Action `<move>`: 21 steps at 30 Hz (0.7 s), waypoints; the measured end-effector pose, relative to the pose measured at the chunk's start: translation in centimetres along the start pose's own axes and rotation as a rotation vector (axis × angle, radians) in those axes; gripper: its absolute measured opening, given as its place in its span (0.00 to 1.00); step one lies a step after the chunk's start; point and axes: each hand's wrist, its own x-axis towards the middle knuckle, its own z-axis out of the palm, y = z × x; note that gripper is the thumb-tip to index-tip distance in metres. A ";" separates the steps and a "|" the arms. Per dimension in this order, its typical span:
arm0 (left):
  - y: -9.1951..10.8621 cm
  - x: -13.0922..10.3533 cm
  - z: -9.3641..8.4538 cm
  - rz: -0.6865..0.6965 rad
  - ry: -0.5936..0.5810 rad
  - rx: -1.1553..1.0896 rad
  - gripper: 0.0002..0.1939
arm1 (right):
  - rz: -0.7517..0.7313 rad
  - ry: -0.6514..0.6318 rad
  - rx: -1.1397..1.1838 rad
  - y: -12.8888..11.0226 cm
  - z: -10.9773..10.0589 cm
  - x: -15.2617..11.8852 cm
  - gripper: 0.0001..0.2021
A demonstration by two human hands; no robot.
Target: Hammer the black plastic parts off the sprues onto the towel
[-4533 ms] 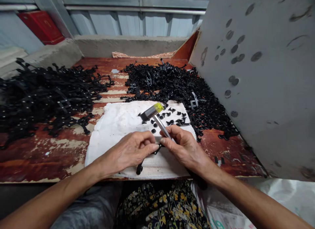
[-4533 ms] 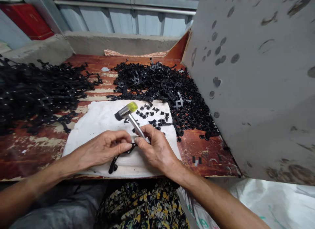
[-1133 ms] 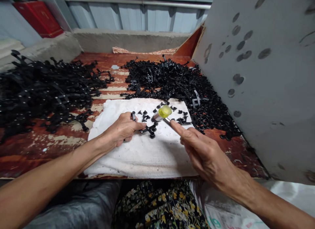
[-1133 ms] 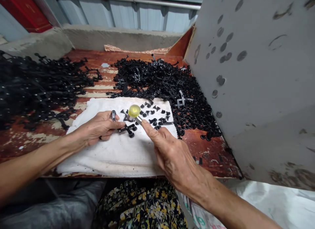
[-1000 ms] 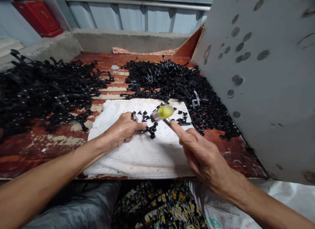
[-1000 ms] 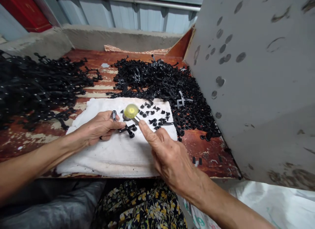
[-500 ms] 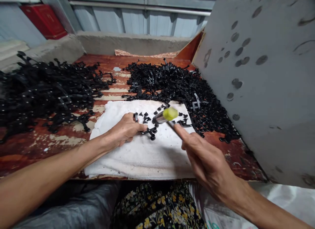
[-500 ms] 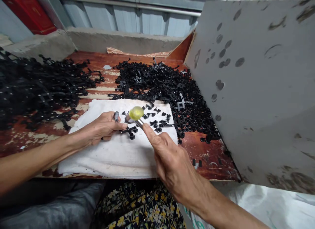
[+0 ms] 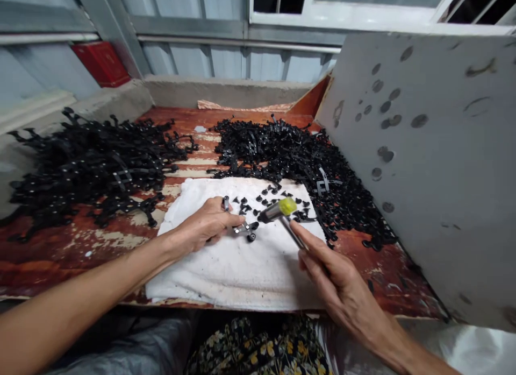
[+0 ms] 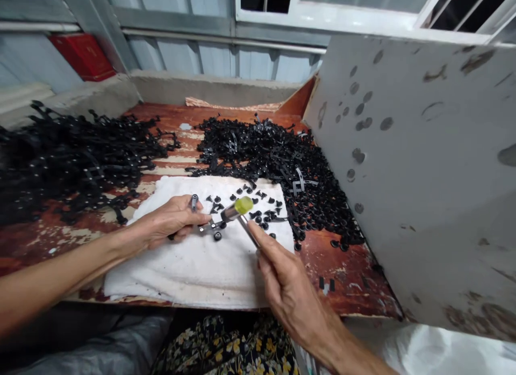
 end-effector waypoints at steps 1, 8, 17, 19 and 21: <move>0.7 0.2 -1.3 0.041 0.046 0.028 0.13 | 0.071 0.057 0.064 0.0 0.2 -0.1 0.23; 8.2 2.7 -13.9 0.233 1.010 0.624 0.16 | 0.355 0.143 0.386 1.8 1.2 -1.2 0.24; 4.2 10.9 -7.6 0.477 0.187 0.891 0.06 | 0.554 0.216 0.570 0.9 1.2 -1.0 0.21; 3.7 12.3 -6.7 0.479 0.113 0.860 0.06 | 0.559 0.230 0.604 0.7 1.2 -0.9 0.21; 3.9 13.1 -6.6 0.475 0.093 0.817 0.06 | 0.552 0.235 0.616 0.8 1.3 -1.0 0.20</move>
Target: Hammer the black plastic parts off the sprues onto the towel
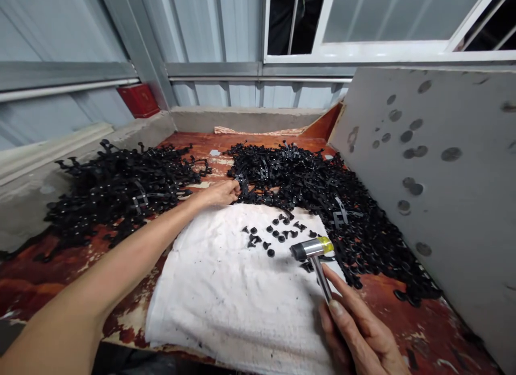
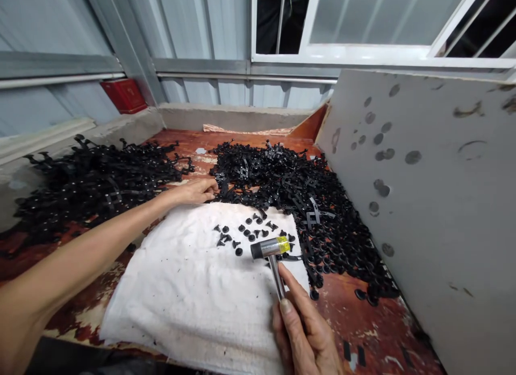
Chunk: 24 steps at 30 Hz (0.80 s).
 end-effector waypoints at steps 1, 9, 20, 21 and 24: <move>0.0 0.2 -0.2 0.001 -0.006 -0.026 0.05 | -0.001 -0.001 0.002 0.1 -0.1 0.0 0.21; 1.1 -2.9 -2.8 -0.084 0.040 -0.419 0.09 | 0.095 0.029 0.099 -0.1 0.4 -0.4 0.25; 4.2 -8.8 1.8 -0.375 -0.131 -1.089 0.12 | 0.113 0.064 0.181 -0.3 0.9 -0.5 0.29; 4.5 -8.7 2.0 -0.375 -0.137 -1.080 0.11 | 0.112 0.068 0.180 -0.3 1.0 -0.5 0.28; 5.1 -8.4 2.2 -0.399 -0.104 -1.014 0.09 | 0.106 0.083 0.183 -0.3 1.0 -0.6 0.26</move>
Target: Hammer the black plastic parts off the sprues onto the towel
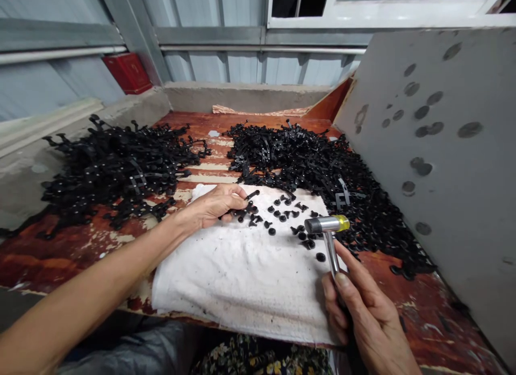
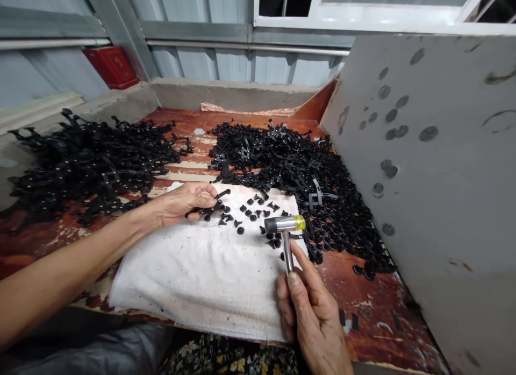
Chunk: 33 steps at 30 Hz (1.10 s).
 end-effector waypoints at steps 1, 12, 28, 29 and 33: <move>0.1 0.1 0.1 -0.002 0.022 0.020 0.09 | 0.001 0.003 0.004 0.0 0.0 0.0 0.26; 0.4 -0.2 -1.5 -0.044 0.155 -0.079 0.08 | 0.026 0.019 0.043 0.0 0.0 -0.1 0.26; -0.7 -0.3 -1.1 -0.098 0.223 -0.146 0.11 | -0.006 0.032 0.047 0.3 0.0 -0.2 0.24; -0.8 -0.3 -1.1 -0.097 0.225 -0.143 0.12 | -0.008 0.031 0.046 0.3 -0.1 -0.2 0.24; -1.0 -0.1 -1.2 -0.089 0.238 -0.115 0.13 | 0.000 0.034 0.052 0.4 -0.1 -0.2 0.24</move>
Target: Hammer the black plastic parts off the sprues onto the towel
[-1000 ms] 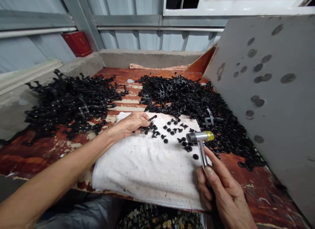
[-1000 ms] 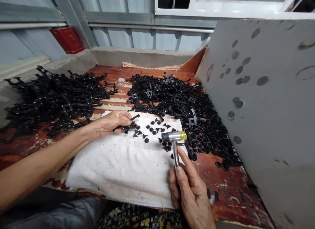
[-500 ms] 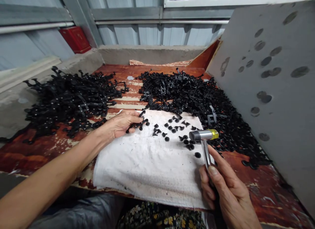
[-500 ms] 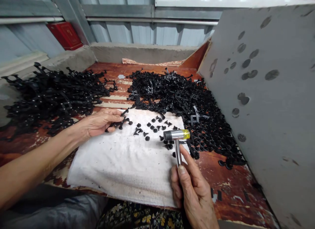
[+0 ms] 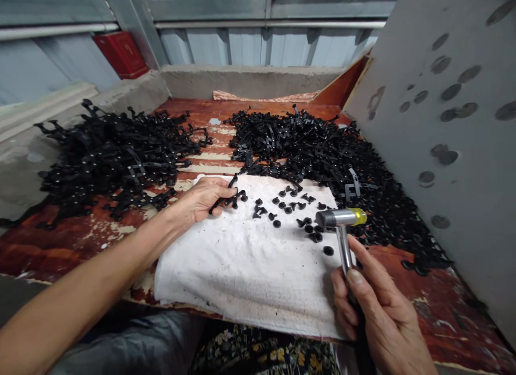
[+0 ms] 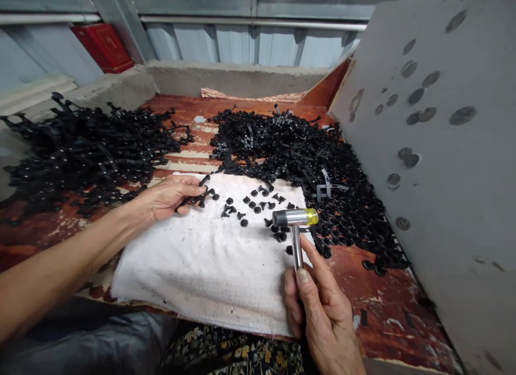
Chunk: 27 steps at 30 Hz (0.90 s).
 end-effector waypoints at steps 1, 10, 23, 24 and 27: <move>0.0 0.0 0.0 0.001 0.006 0.010 0.13 | -0.004 -0.005 0.000 0.0 0.0 0.0 0.24; -0.1 0.0 0.2 0.010 0.034 0.025 0.13 | -0.075 -0.121 -0.029 0.6 -1.1 0.7 0.24; -0.6 0.6 -0.2 0.025 0.021 0.047 0.08 | -0.067 -0.063 -0.027 0.5 -0.7 0.5 0.23; -0.5 0.6 -0.2 0.023 0.021 0.050 0.08 | -0.070 -0.071 -0.029 0.6 -0.8 0.6 0.24; -0.4 0.5 -0.1 0.018 0.026 0.060 0.09 | -0.068 -0.088 -0.036 0.7 -1.1 0.7 0.25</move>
